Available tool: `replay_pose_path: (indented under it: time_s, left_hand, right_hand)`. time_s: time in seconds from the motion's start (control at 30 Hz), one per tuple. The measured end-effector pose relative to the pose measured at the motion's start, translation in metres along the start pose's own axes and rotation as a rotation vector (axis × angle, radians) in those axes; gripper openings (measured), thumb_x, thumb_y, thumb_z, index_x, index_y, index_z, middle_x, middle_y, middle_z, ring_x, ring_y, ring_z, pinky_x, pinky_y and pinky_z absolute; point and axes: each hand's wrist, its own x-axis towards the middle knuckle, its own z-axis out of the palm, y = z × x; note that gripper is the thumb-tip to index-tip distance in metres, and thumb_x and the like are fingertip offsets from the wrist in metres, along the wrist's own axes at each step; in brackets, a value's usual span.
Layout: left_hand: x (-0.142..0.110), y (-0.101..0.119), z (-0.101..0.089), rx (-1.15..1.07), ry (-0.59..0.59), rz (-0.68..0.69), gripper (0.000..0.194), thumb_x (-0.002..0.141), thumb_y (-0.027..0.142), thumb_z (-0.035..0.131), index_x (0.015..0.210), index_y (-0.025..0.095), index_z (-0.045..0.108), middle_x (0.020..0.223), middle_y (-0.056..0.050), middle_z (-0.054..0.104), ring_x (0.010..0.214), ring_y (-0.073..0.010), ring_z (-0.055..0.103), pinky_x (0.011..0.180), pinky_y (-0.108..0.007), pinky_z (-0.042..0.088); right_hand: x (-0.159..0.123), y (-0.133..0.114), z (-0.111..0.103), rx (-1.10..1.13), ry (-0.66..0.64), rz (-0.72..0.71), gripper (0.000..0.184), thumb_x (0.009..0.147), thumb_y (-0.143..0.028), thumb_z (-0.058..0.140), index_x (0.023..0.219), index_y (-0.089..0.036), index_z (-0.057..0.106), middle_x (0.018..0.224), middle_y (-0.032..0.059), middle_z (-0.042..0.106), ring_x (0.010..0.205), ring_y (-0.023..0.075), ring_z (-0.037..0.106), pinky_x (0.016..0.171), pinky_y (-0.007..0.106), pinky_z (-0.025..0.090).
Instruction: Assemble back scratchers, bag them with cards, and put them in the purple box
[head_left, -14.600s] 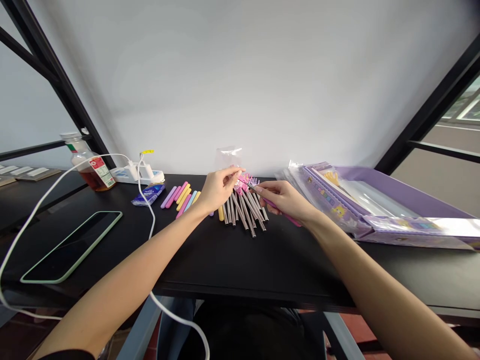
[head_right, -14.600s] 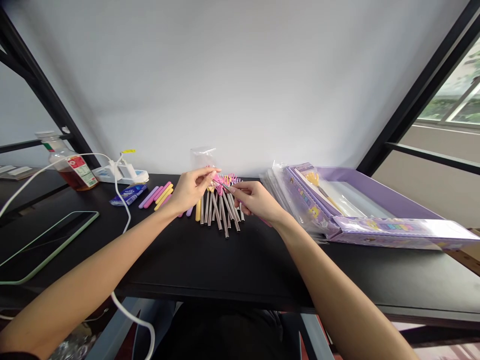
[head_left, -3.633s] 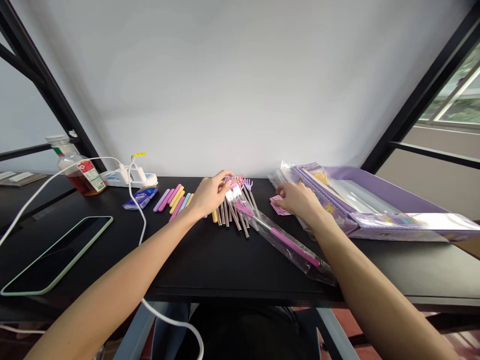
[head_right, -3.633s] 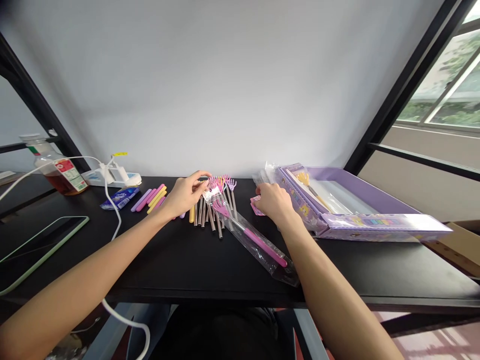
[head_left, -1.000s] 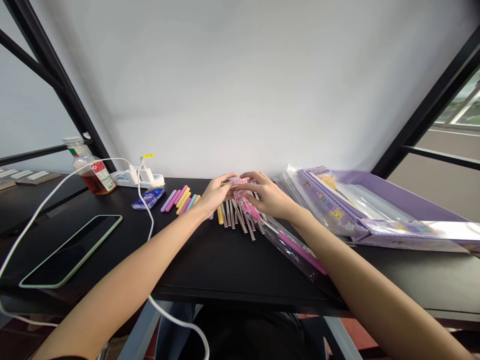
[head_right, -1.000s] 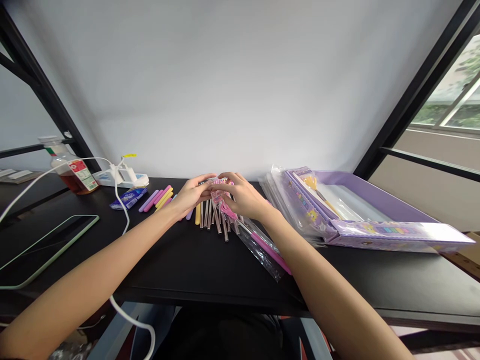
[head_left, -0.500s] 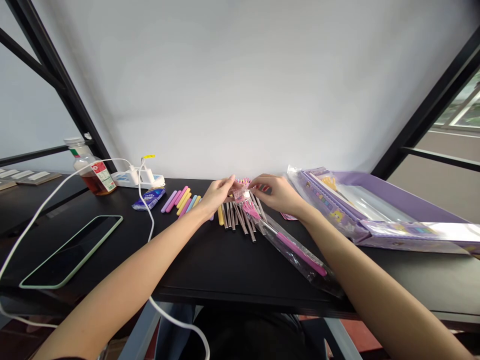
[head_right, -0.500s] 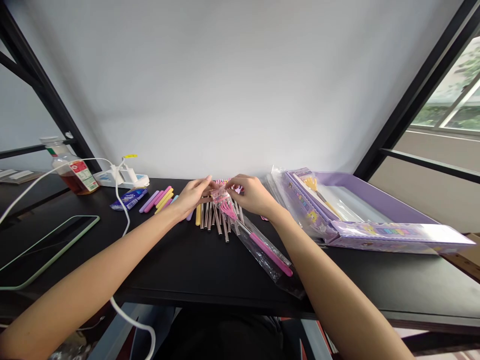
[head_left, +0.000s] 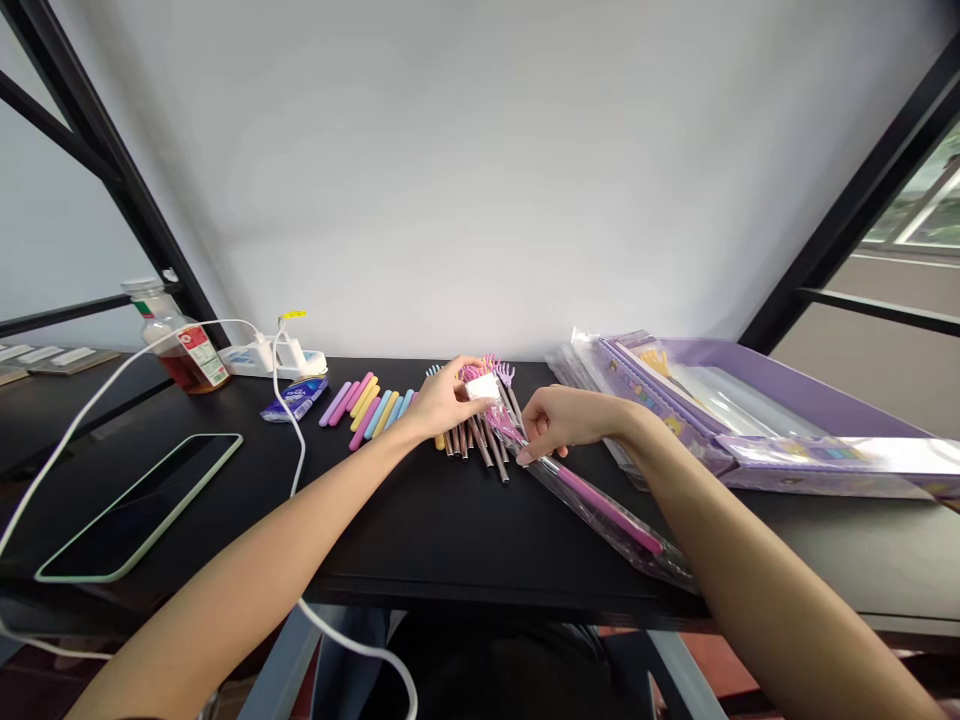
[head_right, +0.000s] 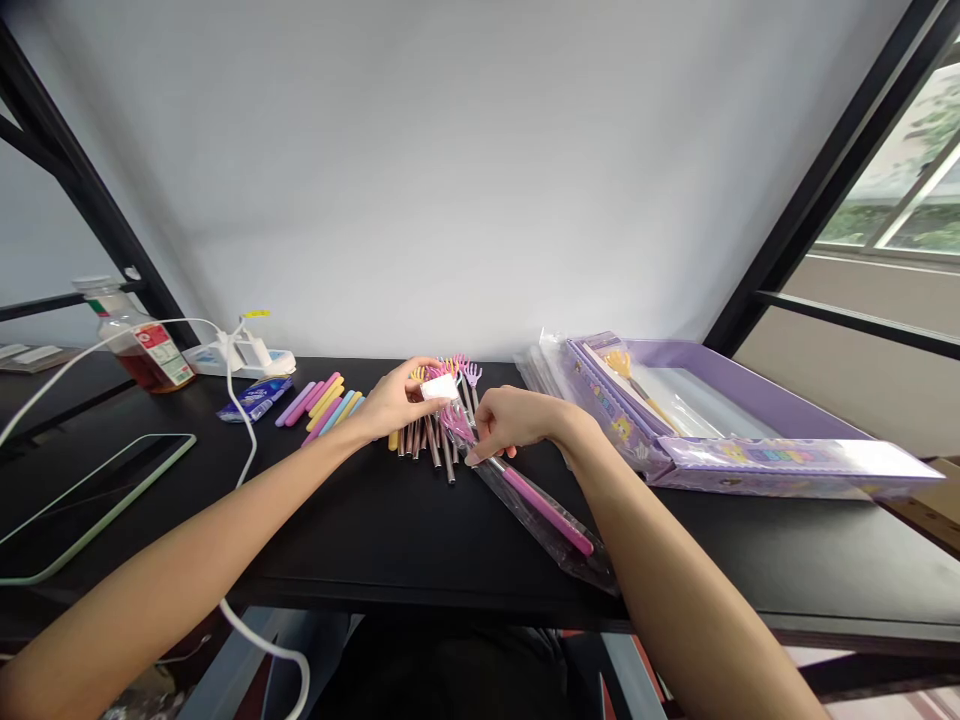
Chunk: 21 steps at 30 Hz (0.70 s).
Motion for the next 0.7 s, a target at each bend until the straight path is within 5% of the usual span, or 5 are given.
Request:
replay_pose_path:
  time_s: [0.3,0.53,0.7]
  left_hand:
    - [-0.001,0.006,0.005,-0.214,-0.002,-0.002,0.06,0.078,0.033,0.079,0.128,0.021,0.049,0.094,-0.003,0.068,0.081,-0.0169,0.066,0.073,-0.027,0.05]
    - [-0.006,0.025,0.005,-0.498,0.092,-0.063,0.081,0.072,0.024,0.085,0.14,0.027,0.041,0.104,-0.005,0.063,0.085,-0.0178,0.067,0.084,-0.037,0.057]
    - [-0.003,0.026,0.001,-0.54,0.114,-0.134,0.089,0.071,0.02,0.086,0.146,0.027,0.039,0.09,-0.003,0.067,0.077,-0.0182,0.068,0.084,-0.042,0.059]
  right_hand:
    - [-0.004,-0.005,-0.001,0.005,0.059,-0.029,0.035,0.071,-0.046,0.078,0.061,-0.019,0.058,0.055,-0.0006,0.06,0.055,0.0145,0.06,0.058,0.028,0.041]
    - [-0.006,-0.017,0.002,-0.025,0.283,-0.121,0.026,0.071,-0.028,0.072,0.057,-0.019,0.053,0.053,-0.003,0.055,0.051,0.0103,0.049,0.054,0.028,0.037]
    - [-0.001,-0.018,0.008,-0.082,0.428,-0.209,0.029,0.072,-0.026,0.07,0.054,-0.02,0.048,0.052,-0.0042,0.051,0.052,0.0096,0.043,0.053,0.028,0.035]
